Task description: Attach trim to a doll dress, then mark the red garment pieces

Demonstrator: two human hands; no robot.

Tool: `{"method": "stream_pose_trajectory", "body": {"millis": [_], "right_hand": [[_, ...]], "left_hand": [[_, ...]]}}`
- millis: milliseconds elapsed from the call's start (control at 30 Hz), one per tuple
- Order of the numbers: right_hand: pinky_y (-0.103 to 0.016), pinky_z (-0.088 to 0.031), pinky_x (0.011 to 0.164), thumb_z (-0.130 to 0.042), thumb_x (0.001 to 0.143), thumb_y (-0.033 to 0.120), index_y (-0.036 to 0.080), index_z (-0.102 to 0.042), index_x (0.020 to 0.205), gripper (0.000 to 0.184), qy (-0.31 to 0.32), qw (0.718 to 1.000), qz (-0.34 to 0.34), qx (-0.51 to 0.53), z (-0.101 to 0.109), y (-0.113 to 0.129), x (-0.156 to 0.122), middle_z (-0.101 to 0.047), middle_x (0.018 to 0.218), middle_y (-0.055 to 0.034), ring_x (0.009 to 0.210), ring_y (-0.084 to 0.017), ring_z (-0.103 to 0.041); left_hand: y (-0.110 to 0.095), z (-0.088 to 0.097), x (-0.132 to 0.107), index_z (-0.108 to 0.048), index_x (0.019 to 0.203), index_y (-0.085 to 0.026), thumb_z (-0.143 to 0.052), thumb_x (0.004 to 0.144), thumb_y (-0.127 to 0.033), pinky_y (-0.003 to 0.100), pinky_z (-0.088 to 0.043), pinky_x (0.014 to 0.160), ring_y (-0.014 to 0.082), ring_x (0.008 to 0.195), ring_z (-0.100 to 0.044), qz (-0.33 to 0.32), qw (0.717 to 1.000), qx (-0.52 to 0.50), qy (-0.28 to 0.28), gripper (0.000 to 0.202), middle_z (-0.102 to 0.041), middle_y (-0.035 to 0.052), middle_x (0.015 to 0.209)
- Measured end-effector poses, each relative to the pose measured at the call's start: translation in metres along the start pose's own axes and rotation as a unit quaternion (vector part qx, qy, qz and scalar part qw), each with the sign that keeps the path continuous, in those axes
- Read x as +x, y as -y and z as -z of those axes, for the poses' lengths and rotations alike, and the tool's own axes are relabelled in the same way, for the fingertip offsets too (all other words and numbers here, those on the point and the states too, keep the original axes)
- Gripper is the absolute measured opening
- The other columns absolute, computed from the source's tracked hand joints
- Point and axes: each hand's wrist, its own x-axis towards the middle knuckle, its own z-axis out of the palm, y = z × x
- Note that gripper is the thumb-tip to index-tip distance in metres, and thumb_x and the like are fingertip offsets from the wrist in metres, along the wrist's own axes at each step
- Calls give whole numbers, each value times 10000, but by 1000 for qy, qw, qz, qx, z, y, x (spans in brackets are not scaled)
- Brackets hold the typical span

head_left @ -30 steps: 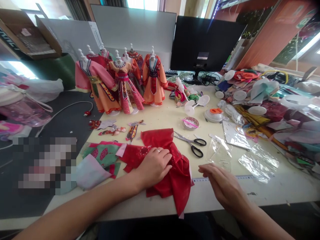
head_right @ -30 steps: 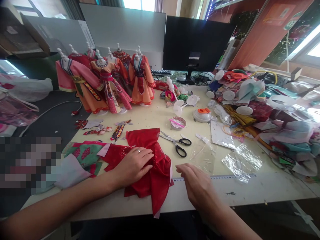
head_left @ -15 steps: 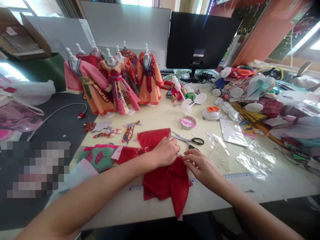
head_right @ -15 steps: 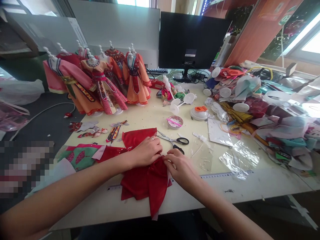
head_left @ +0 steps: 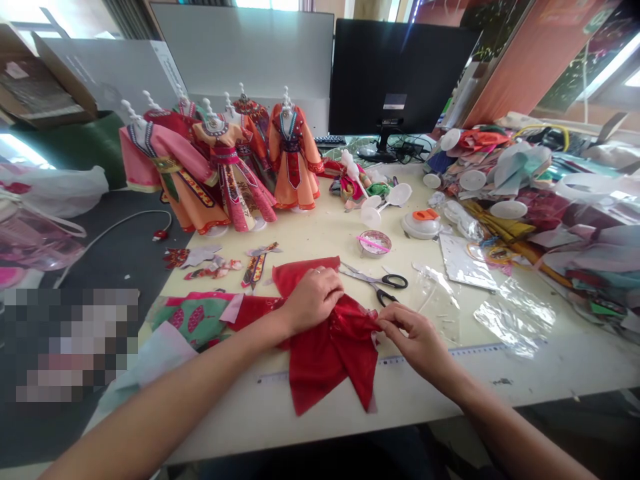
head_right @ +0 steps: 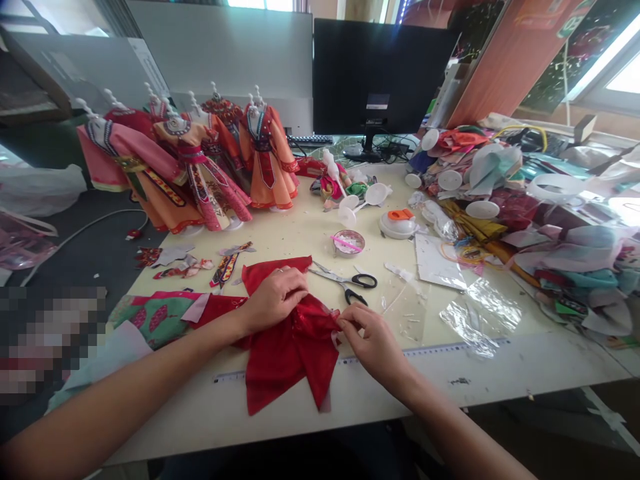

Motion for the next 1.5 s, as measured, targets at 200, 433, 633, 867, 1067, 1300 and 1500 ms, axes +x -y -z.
{"method": "stream_pose_trajectory", "body": {"millis": [200,433,633,867,1067,1300,1500], "right_hand": [[-268,-442,578,-518,877,378,193,-622,767,239,-68,997,-36,14,16,-9,-15,-612,747,-26,627,-137,-541],[-268,-475,615,-585,822,424,193,-634,713,259,-138,986,-59,71,27,-8,-16,-629,758,-38,722,-167,-587],[-273,-491,634,-604,813,415,195,-656,743,237,-135,984,-53,99,25,-7,-11,-636,736,-30,689,-153,-579],[-298,-502,660,-638,775,433,190,-664,758,245,-177,977,-68,101,37,-14,0,-653,748,-31,659,-147,-579],[-305,-496,644,-662,726,467,189,-670,740,278,-204,974,-67,77,50,-12,23,-647,680,-25,634,-154,-583],[-345,-518,682,-653,723,429,193,-674,739,238,-198,974,-87,63,56,-24,49,-671,703,-38,659,-182,-627],[-338,-512,631,-625,732,415,184,-675,725,237,-213,973,-83,19,60,-36,73,-670,684,-52,644,-188,-629]], "left_hand": [[9,0,-1,-591,726,-161,-522,861,-148,318,-449,765,150,749,-539,50,996,-35,-61,152,-594,10,748],[7,-6,0,-599,1082,-175,-498,890,-205,357,-456,920,177,1001,-570,75,992,-59,-83,219,-623,60,1031],[5,-10,-1,-235,1412,-193,-537,866,-225,358,-502,889,172,983,-619,128,979,-147,-53,626,-600,93,1173],[-14,-4,-20,-498,1153,-127,-486,900,-262,457,-432,937,254,1060,-544,-2,988,111,-107,287,-607,123,1092],[-23,-4,-68,-602,934,-141,-561,865,-332,425,-459,886,257,1015,-551,-107,982,145,52,207,-596,123,1084],[-13,17,-96,-605,788,-150,-438,879,-84,386,-444,910,207,1016,-560,-145,979,131,53,201,-624,90,987],[-19,48,-119,-621,792,-180,-440,836,-59,445,-398,987,242,1103,-541,-158,967,164,113,222,-633,97,1008]]}}
